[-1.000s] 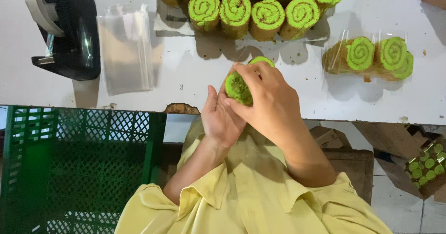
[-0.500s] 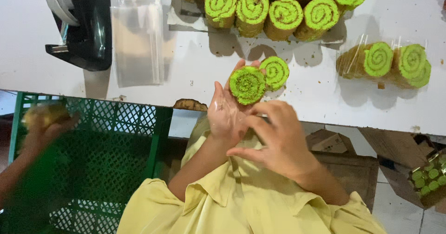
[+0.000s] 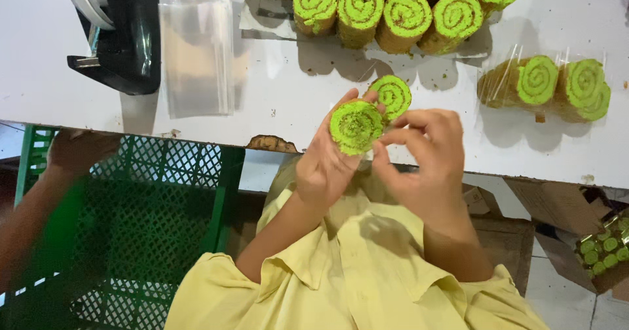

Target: The person places green cake rolls into individual plastic sleeves and secures them with tape before putting them into a crate.

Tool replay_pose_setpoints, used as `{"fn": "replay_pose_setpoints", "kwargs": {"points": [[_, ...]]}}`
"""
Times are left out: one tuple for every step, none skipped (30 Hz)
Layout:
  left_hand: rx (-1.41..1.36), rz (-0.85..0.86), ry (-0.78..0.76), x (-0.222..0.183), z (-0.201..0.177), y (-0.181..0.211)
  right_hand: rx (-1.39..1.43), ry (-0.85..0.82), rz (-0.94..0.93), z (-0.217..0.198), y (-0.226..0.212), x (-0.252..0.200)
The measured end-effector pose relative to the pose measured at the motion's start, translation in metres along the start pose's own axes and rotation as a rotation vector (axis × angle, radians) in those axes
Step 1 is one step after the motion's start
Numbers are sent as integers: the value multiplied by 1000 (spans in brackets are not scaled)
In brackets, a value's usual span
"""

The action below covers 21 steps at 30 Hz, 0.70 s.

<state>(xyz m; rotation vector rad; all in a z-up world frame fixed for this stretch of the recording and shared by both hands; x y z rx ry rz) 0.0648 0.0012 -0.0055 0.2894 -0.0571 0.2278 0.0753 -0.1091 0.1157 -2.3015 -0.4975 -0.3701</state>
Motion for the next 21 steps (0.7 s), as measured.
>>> {"fn": "replay_pose_setpoints", "kwargs": {"points": [[-1, 0, -1, 1, -4, -2, -1, 1, 0, 0, 2, 1], [-48, -2, -7, 2, -6, -3, 6, 16, 6, -2, 5, 2], [-96, -3, -13, 3, -8, -5, 13, 31, 13, -3, 8, 3], [-96, 0, -11, 2, -5, -4, 14, 29, 11, -2, 9, 3], [-12, 5, -4, 1, -5, -3, 12, 43, 14, -3, 9, 3], [71, 8, 5, 1, -4, -2, 11, 58, 18, -3, 10, 3], [71, 10, 7, 0, -7, -1, 11, 55, 18, -3, 10, 4], [93, -23, 0, 0, -9, -3, 16, 55, 17, -3, 9, 5], [114, -55, -7, -1, -11, -5, 20, 56, 17, -4, 8, 6], [114, -57, -6, -2, -6, -3, 20, 55, 18, -4, 8, 6], [92, -59, 4, -2, -1, -2, 33, 75, 10, -5, 6, 6], [70, -61, 14, -2, 4, 0, 46, 95, 1, -7, 5, 6], [70, -62, 14, -2, 6, 0, 45, 96, 2, -9, 5, 7], [85, -60, 13, -2, 7, 0, 46, 98, 1, -10, 5, 7], [101, -59, 11, -2, 8, 1, 47, 100, 1, -12, 5, 7], [102, -58, 11, -3, 3, -1, 48, 99, 1, -12, 4, 7], [117, -55, 9, -4, -3, -2, 30, 97, -4, -13, 3, 7], [133, -53, 7, -5, -8, -4, 12, 94, -8, -13, 2, 7], [133, -53, 7, -5, -5, -3, 12, 94, -8, -14, 0, 7], [138, -54, 2, -4, -1, -2, 6, 73, 0, -13, -1, 7], [143, -54, -4, -4, 3, -1, -1, 51, 7, -12, -2, 7]]}}
Point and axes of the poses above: each hand's wrist, its own x-axis towards the middle knuckle, its own z-axis out of the palm, y = z × x, the point moved 8 cm from there along x, towards the middle knuckle, and after that the axes turned 15 degrees about z, right-handed, at the moved point
